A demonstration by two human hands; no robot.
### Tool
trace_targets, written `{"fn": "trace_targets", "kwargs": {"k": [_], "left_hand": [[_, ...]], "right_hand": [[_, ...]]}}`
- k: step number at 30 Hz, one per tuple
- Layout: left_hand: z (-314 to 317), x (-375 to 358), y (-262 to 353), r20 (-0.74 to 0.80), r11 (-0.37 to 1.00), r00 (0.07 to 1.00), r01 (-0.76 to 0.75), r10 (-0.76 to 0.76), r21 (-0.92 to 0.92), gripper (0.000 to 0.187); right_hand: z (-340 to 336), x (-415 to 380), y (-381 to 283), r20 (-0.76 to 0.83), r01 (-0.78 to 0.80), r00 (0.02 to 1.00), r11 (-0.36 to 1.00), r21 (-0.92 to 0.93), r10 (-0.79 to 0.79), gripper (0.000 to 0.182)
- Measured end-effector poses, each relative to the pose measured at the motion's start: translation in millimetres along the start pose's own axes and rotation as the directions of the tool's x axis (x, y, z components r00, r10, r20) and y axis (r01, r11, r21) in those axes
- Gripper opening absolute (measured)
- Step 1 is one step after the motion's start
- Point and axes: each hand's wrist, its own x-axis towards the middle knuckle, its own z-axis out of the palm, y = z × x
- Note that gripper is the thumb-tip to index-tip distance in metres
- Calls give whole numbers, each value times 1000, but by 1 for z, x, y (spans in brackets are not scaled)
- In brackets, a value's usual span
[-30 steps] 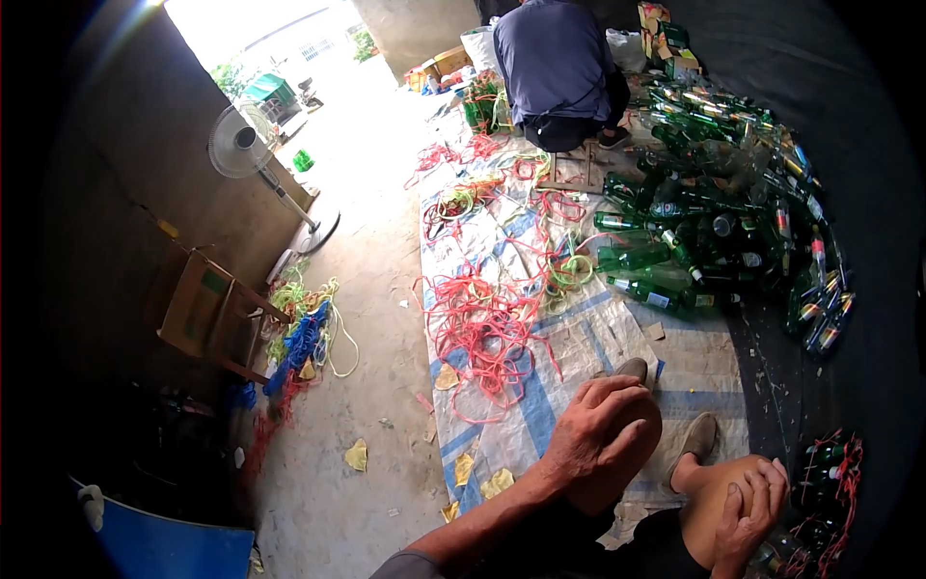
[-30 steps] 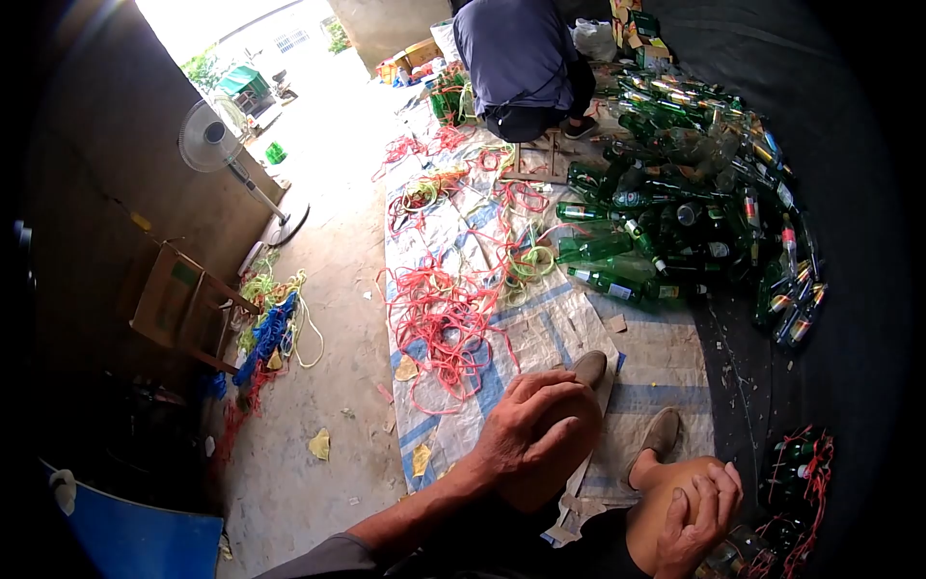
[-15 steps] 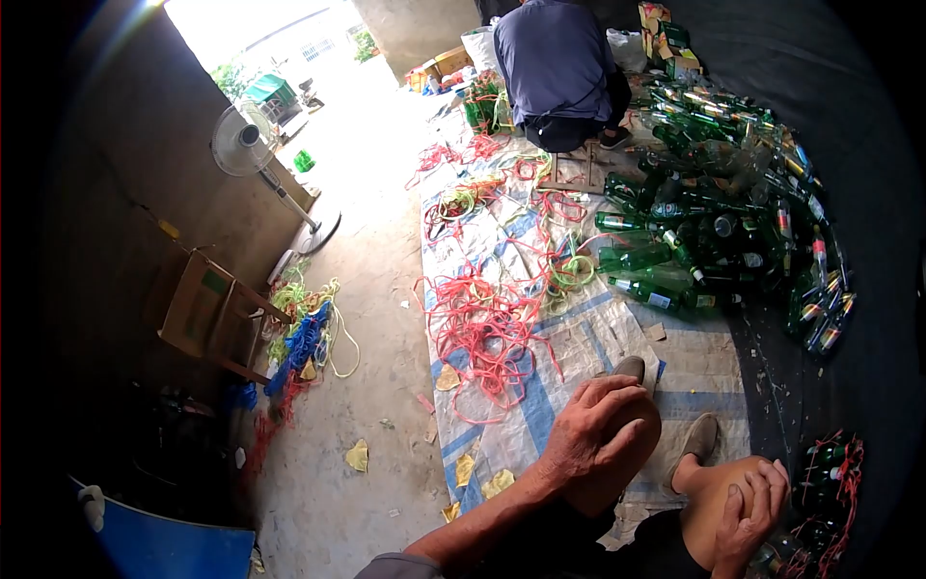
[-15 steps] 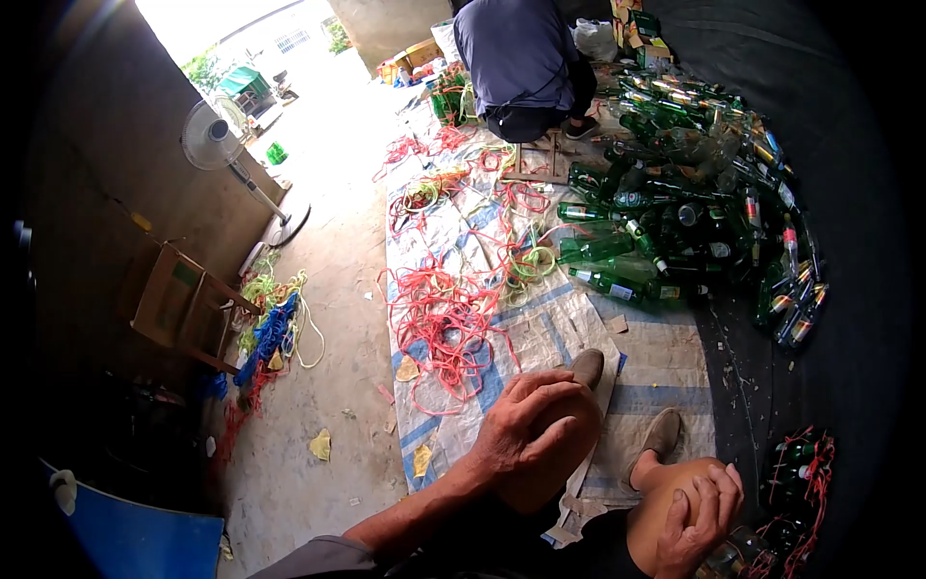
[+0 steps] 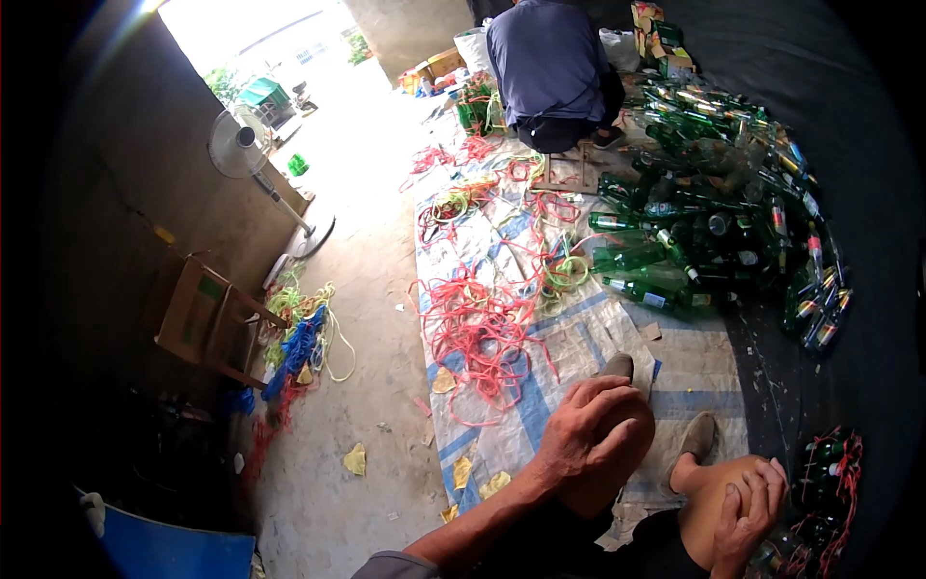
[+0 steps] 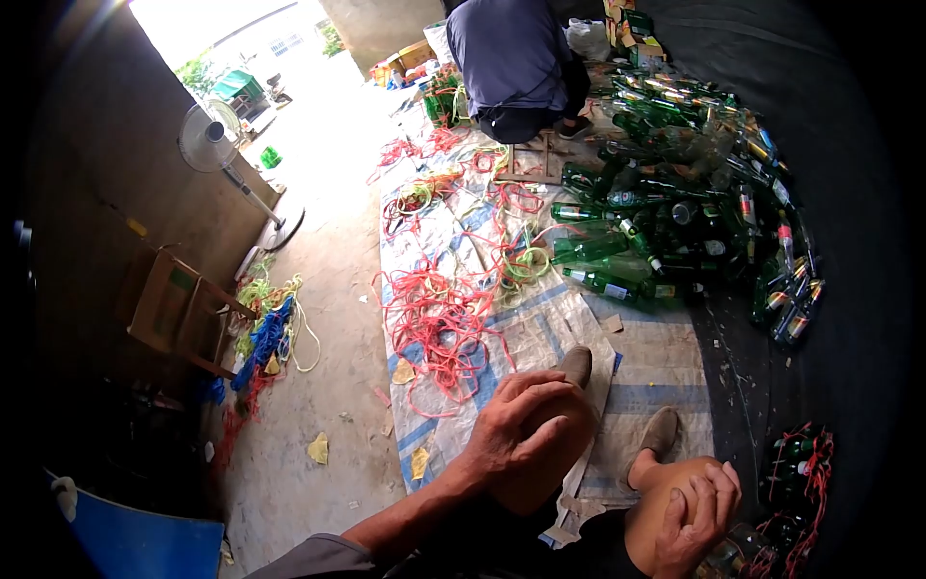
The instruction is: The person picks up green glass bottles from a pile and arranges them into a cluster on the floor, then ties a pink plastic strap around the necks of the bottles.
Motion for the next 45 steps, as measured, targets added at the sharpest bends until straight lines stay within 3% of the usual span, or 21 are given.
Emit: {"fn": "trace_targets", "kwargs": {"k": [12, 30, 45], "left_hand": [[4, 3, 7, -21, 992, 998, 48, -51, -119, 38], [6, -1, 4, 18, 995, 997, 70, -69, -70, 43], [5, 1, 3, 31, 991, 995, 97, -95, -94, 43]], "right_hand": [[-3, 5, 0, -71, -22, 997, 999, 45, 25, 21], [-8, 0, 7, -168, -25, 985, 999, 31, 30, 18], [-6, -1, 12, -134, -7, 991, 1000, 28, 11, 22]]}}
